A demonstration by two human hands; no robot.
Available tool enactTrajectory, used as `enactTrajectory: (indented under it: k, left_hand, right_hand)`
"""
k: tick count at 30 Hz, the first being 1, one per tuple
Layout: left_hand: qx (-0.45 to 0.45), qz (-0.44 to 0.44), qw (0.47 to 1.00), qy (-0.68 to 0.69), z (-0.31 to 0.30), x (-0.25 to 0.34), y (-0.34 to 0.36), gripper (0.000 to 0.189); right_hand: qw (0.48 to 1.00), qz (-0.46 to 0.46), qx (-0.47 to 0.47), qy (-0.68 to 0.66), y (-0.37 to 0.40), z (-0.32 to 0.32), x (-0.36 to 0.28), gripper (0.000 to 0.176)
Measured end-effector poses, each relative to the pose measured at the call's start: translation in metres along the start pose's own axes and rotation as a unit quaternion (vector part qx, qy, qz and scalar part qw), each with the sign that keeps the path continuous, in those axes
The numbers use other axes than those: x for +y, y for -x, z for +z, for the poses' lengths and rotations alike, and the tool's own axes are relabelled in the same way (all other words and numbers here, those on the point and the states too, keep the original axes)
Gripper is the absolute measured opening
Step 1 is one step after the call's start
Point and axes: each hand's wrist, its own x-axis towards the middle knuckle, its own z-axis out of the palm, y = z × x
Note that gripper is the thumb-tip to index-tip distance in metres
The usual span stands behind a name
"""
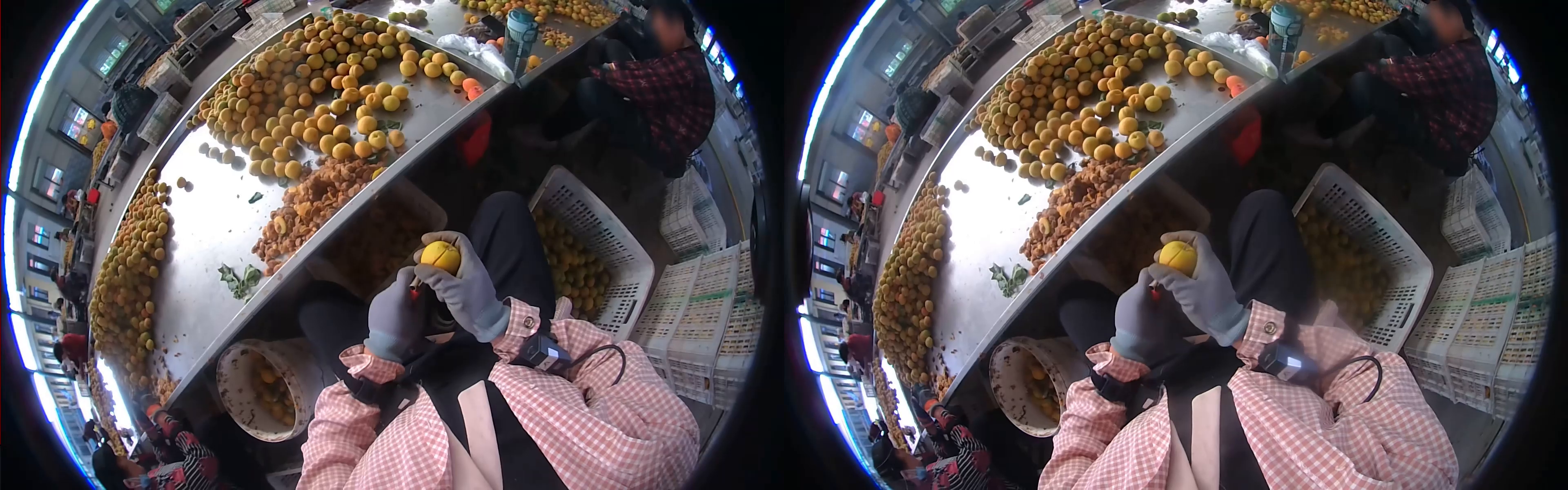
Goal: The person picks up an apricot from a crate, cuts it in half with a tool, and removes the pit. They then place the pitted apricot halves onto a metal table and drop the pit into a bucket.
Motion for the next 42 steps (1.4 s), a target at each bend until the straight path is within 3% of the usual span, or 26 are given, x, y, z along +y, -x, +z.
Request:
enactTrajectory:
  k: [2, 4, 8, 10, 11, 13, 14, 16, 20, 23, 31, 38, 42]
  left_hand:
    - [0.016, 0.003, 1.0, -0.027, 0.005, -0.005, -0.006, 0.031]
    - [0.016, -0.009, 0.998, -0.067, 0.011, -0.013, -0.012, 0.029]
    - [0.016, -0.042, 0.996, -0.081, 0.016, -0.019, -0.019, 0.028]
    - [0.027, -0.053, 0.991, -0.121, 0.019, -0.022, -0.016, 0.027]
    - [0.024, -0.055, 0.991, -0.12, 0.02, -0.025, -0.015, 0.027]
    - [0.036, -0.045, 0.986, -0.158, 0.021, -0.031, -0.013, 0.023]
    - [0.034, -0.046, 0.986, -0.158, 0.02, -0.032, -0.013, 0.023]
    - [0.012, -0.053, 0.976, -0.211, 0.017, -0.034, -0.015, 0.026]
    - [0.004, -0.048, 0.973, -0.226, 0.02, -0.04, -0.015, 0.028]
    - [0.032, -0.032, 0.971, -0.234, 0.019, -0.036, -0.008, 0.027]
    - [0.002, -0.023, 0.999, -0.042, 0.005, -0.011, 0.004, 0.023]
    - [-0.093, -0.021, 0.993, 0.063, -0.029, -0.008, 0.01, 0.015]
    - [-0.092, -0.059, 0.974, 0.2, -0.047, 0.001, 0.021, 0.021]
  right_hand:
    - [0.998, -0.021, 0.03, 0.052, -0.002, 0.006, 0.0, 0.04]
    - [0.991, 0.024, 0.134, 0.007, -0.007, 0.013, 0.003, 0.041]
    - [0.985, -0.003, 0.166, 0.054, -0.027, 0.007, 0.037, 0.041]
    - [0.973, -0.1, 0.158, 0.137, -0.029, 0.006, 0.049, 0.036]
    - [0.973, -0.097, 0.16, 0.137, -0.027, 0.003, 0.053, 0.036]
    - [0.982, 0.031, 0.173, 0.061, -0.022, 0.008, 0.038, 0.036]
    - [0.982, 0.032, 0.174, 0.061, -0.02, 0.01, 0.033, 0.036]
    - [0.976, 0.116, 0.174, -0.062, -0.02, 0.011, 0.027, 0.037]
    - [0.966, 0.156, 0.191, -0.082, -0.023, 0.008, 0.023, 0.036]
    - [0.977, 0.164, 0.124, -0.058, -0.023, -0.005, 0.021, 0.036]
    - [0.978, 0.135, -0.126, -0.097, -0.012, -0.032, 0.005, 0.041]
    - [0.988, 0.105, -0.105, -0.027, -0.01, -0.037, -0.009, 0.039]
    - [0.977, 0.148, -0.078, -0.131, -0.018, -0.052, -0.008, 0.035]
